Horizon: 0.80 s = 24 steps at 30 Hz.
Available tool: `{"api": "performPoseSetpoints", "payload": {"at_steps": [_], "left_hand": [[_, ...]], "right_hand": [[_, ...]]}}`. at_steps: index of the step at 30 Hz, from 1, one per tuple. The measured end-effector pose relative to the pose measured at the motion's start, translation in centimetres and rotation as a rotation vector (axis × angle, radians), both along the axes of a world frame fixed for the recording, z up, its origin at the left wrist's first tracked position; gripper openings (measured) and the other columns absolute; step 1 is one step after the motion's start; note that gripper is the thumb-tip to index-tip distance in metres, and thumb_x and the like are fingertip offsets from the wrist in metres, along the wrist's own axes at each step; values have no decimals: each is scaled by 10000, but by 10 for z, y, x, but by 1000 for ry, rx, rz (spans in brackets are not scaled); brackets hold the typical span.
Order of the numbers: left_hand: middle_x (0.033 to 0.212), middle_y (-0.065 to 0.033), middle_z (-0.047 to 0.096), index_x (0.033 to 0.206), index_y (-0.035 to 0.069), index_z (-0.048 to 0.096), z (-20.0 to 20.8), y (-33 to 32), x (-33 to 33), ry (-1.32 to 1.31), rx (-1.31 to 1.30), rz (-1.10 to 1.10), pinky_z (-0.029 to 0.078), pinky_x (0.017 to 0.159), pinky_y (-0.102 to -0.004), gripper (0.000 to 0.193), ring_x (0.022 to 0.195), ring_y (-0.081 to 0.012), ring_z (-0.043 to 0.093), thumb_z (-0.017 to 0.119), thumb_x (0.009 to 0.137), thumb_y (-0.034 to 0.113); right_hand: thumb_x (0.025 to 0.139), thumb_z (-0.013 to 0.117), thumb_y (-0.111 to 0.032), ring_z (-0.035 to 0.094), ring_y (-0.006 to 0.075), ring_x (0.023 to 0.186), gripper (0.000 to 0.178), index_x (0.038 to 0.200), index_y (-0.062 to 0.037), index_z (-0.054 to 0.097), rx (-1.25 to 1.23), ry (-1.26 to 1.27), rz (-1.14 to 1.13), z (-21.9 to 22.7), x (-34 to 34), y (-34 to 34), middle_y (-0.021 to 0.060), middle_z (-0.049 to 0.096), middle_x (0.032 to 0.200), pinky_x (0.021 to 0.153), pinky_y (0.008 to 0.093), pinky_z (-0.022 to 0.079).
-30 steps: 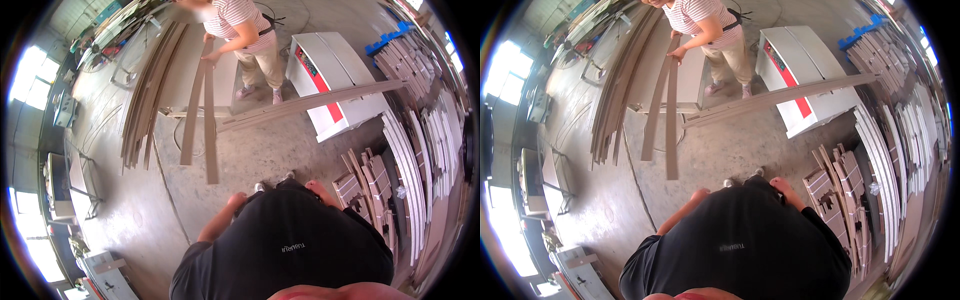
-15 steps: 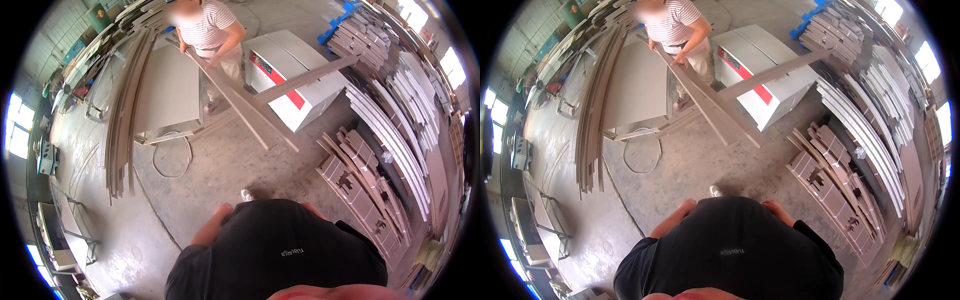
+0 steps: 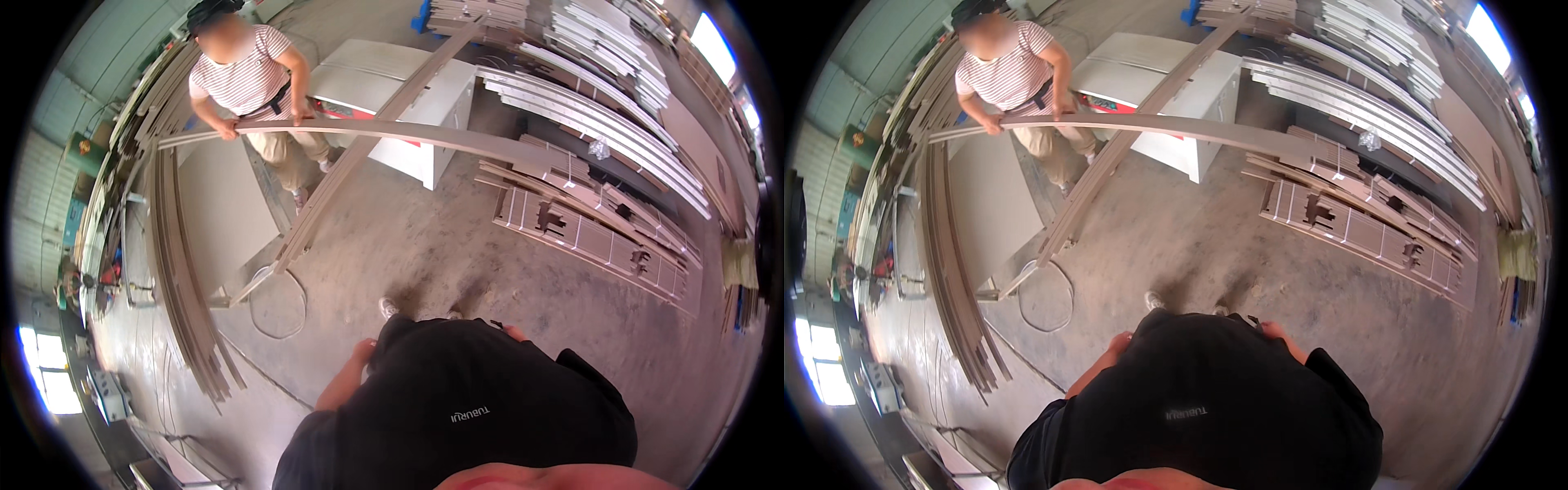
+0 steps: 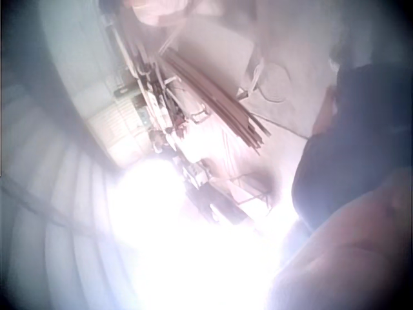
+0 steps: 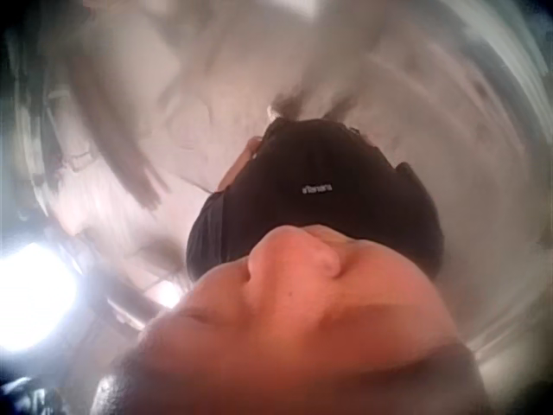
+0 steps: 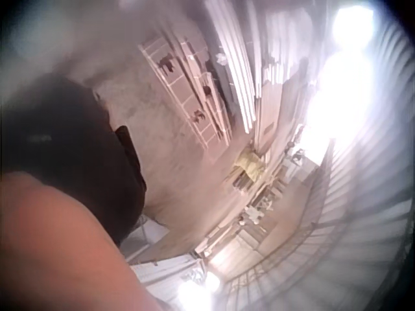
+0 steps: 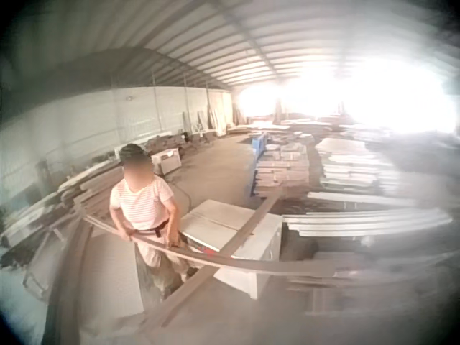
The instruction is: The person and a colleague handle long wooden planks in a workshop. They lift, carry, and place the planks onto a workbench and a stack on the floor. The person also picks up and moves a large white sheet.
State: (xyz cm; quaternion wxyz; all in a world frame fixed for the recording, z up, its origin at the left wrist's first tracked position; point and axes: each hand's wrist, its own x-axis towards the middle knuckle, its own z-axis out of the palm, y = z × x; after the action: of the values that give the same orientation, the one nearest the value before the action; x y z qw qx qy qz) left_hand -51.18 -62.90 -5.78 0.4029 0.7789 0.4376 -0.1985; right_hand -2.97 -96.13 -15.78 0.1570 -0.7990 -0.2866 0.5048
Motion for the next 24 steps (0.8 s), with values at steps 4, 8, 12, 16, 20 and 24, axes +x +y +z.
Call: {"api": "performPoseSetpoints", "payload": {"at_steps": [4, 8, 12, 16, 20, 24], "left_hand": [[1221, -174, 676, 1157, 144, 700, -25, 51, -9, 33, 81, 5, 532, 941, -459, 361, 1108, -363, 656, 530, 912, 347], [1284, -190, 647, 1263, 146, 629, -33, 115, -20, 32, 138, 302, 496, 985, -498, 443, 1202, -390, 605, 513, 921, 402], [1253, -143, 664, 1338, 155, 556, 42, 211, -18, -80, 146, 476, 497, 972, -498, 505, 1176, -369, 612, 582, 899, 404], [1236, -87, 639, 1405, 115, 490, 47, 301, -38, -146, 582, 385, 466, 1012, -452, 679, 1197, -320, 558, 710, 836, 412], [1528, -144, 414, 1545, 53, 288, 65, 398, -12, 54, 715, 341, 248, 1194, -492, 1016, 1439, -311, 339, 769, 777, 514], [1580, -133, 350, 1588, 92, 153, 54, 471, 17, 115, 777, 249, 261, 1194, -503, 1156, 1448, -305, 341, 806, 733, 513]], "right_hand": [[910, 652, -392, 700, 318, 965, 378, 1190, -145, 707, -89, -66, -96, -1, -12, -15, 150, 741, 1033, 854, 433, 529], [921, 641, -380, 700, 302, 963, 377, 1193, -128, 707, -102, -65, -18, 44, -46, 43, 145, 743, 1034, 861, 428, 526], [932, 631, -368, 699, 286, 960, 375, 1196, -112, 707, -96, -124, 80, 80, -96, 125, 140, 746, 1034, 869, 423, 523], [944, 621, -356, 699, 269, 958, 375, 1199, -95, 706, -90, -251, 228, 137, -141, 213, 135, 749, 1034, 877, 419, 520], [963, 592, -276, 682, 228, 969, 358, 1173, -8, 704, -66, 248, -642, 146, -159, 250, 119, 746, 1073, 909, 417, 506], [978, 555, -217, 672, 205, 946, 329, 1144, 20, 710, -95, 175, -676, 188, -186, 274, 110, 737, 1095, 905, 405, 507]]}}
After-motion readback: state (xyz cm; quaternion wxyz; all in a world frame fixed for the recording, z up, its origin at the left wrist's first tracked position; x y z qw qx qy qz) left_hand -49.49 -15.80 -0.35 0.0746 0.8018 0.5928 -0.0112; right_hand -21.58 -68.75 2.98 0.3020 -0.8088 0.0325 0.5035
